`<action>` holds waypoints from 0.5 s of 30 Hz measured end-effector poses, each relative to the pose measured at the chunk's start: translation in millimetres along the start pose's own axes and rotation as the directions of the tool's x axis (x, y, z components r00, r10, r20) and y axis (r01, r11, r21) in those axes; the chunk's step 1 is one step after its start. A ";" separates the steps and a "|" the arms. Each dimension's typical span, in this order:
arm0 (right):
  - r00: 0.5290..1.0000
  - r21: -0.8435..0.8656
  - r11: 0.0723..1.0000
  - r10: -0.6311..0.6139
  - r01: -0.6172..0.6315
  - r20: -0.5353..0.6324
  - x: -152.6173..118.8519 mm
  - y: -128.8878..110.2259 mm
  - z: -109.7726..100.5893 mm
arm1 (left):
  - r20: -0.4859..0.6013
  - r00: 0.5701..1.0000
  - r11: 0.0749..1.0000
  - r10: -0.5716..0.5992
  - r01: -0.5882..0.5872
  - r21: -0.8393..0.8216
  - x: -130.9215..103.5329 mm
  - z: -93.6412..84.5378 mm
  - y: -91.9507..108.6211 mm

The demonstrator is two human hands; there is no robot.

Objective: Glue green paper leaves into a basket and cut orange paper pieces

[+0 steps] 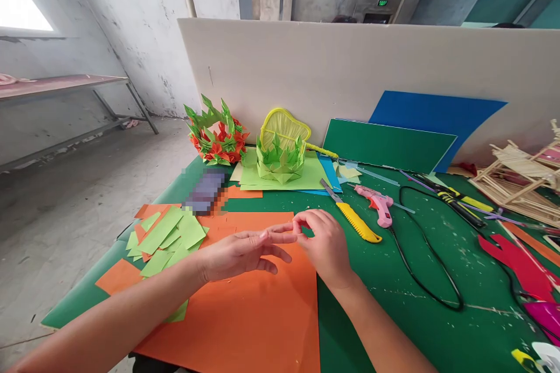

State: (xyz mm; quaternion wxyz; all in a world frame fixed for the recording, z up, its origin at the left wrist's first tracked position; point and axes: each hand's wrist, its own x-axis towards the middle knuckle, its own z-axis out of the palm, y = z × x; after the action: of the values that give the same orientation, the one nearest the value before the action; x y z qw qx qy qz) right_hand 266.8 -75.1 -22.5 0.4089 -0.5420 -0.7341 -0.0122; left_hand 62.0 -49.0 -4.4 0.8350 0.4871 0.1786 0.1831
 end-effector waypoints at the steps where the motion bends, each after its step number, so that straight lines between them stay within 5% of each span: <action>1: 0.999 0.020 0.999 0.029 -0.030 0.013 1.1 3.3 -1.4 | -0.032 0.999 1.000 0.011 -0.011 -0.004 0.6 -0.5 0.9; 3: 0.996 0.032 0.997 0.074 -0.076 0.051 2.4 12.1 -3.5 | -0.209 0.974 0.996 0.086 -0.090 -0.009 2.7 -6.6 4.1; 6: 0.965 -0.034 0.993 0.119 -0.114 0.232 0.7 26.8 -3.8 | -0.468 0.863 0.979 0.189 -0.204 0.017 4.3 -24.6 14.7; 11: 0.846 -0.086 0.984 0.180 -0.158 0.502 -9.5 32.0 3.7 | -0.599 0.664 0.894 0.448 -0.313 0.322 2.9 -47.7 32.0; 13: 0.835 -0.069 0.982 0.185 -0.175 0.518 -12.8 27.8 7.1 | -0.564 0.648 0.832 0.512 -0.209 0.515 2.7 -51.1 31.2; 15: 0.821 -0.042 0.977 0.200 -0.211 0.534 -14.7 23.8 8.3 | -0.473 0.702 0.709 0.532 -0.065 0.702 1.2 -52.6 26.8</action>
State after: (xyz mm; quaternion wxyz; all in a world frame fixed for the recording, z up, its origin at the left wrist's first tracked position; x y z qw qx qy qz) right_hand 282.3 -73.0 -47.2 0.1921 -0.5959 -0.7561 0.1904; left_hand 34.4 3.3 -5.3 0.4579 0.6692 0.4180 0.4096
